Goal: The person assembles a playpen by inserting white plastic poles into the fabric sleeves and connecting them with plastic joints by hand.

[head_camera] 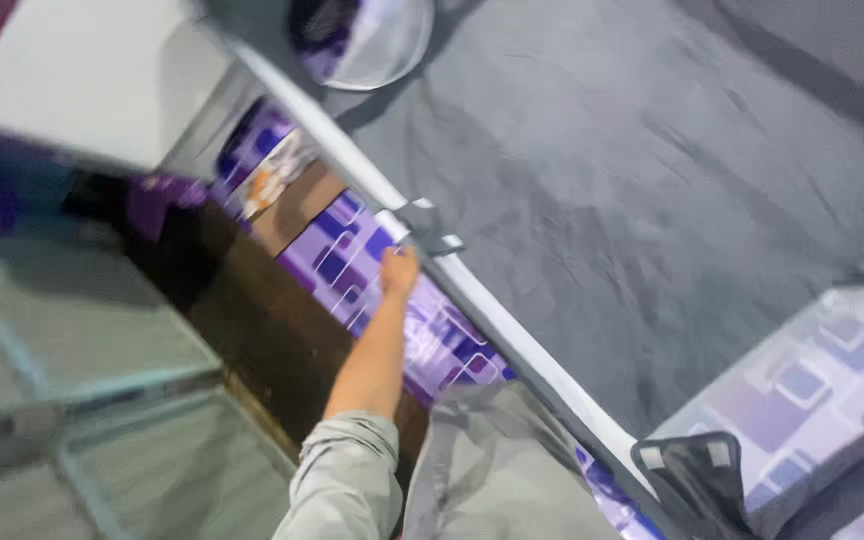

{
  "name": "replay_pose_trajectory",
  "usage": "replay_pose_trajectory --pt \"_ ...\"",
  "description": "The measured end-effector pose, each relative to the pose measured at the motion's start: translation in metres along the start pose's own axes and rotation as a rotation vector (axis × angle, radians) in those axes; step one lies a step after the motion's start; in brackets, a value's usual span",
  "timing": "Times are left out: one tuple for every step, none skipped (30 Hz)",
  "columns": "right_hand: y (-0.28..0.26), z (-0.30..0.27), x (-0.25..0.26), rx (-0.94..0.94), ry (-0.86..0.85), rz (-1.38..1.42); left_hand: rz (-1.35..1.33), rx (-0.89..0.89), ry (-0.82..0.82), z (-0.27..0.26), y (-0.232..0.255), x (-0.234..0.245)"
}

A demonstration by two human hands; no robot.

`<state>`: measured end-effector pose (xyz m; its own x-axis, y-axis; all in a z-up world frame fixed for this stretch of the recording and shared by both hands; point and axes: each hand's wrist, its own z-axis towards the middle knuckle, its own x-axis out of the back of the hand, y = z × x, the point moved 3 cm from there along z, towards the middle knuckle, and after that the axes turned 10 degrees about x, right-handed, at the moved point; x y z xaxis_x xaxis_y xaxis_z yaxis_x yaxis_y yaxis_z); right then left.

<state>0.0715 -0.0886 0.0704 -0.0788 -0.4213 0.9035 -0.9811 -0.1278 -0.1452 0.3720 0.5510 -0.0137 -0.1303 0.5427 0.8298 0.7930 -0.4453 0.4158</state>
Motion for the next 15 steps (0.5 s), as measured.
replay_pose_trajectory --pt "0.006 0.002 -0.003 -0.045 0.019 0.007 0.023 0.035 0.03 0.021 0.007 0.004" --pt "0.017 0.001 -0.004 -0.084 0.044 0.025 0.039 0.066 0.061 0.041 0.016 0.005" --pt "0.029 0.001 -0.005 -0.111 0.069 0.04 0.04 0.116 0.093 0.06 0.025 0.007" --pt "0.056 -0.009 0.0 -0.167 0.089 0.034 0.052 0.173 0.116 0.07 0.025 0.009" --pt "0.067 -0.004 0.002 -0.214 0.117 0.038 0.056 0.226 0.142 0.077 0.033 0.005" --pt "0.075 -0.002 0.003 -0.263 0.136 0.032 0.045 0.285 0.179 0.084 0.038 0.004" --pt "0.083 0.0 0.003 -0.31 0.155 0.029 0.036 0.34 0.223 0.086 0.041 0.001" --pt "0.089 0.004 0.003 -0.343 0.176 0.019 0.009 0.396 0.271 0.084 0.04 -0.003" --pt "0.097 0.005 0.002 -0.381 0.196 0.013 -0.006 0.407 0.302 0.081 0.036 -0.005" --pt "0.103 0.003 0.001 -0.401 0.224 0.005 -0.038 0.393 0.314 0.081 0.031 -0.006" --pt "0.109 -0.003 0.0 -0.392 0.257 -0.012 -0.076 0.37 0.296 0.082 0.022 -0.006" --pt "0.105 -0.001 0.002 -0.314 0.287 -0.083 -0.109 0.364 0.29 0.08 0.011 -0.002" --pt "0.099 0.005 -0.002 -0.315 0.288 -0.097 -0.143 0.357 0.284 0.078 0.009 -0.001" --pt "0.11 -0.003 0.001 -0.346 0.289 -0.105 -0.122 0.369 0.279 0.075 0.006 -0.004" --pt "0.121 -0.012 0.002 -0.356 0.281 -0.123 -0.077 0.349 0.298 0.077 0.007 -0.01"
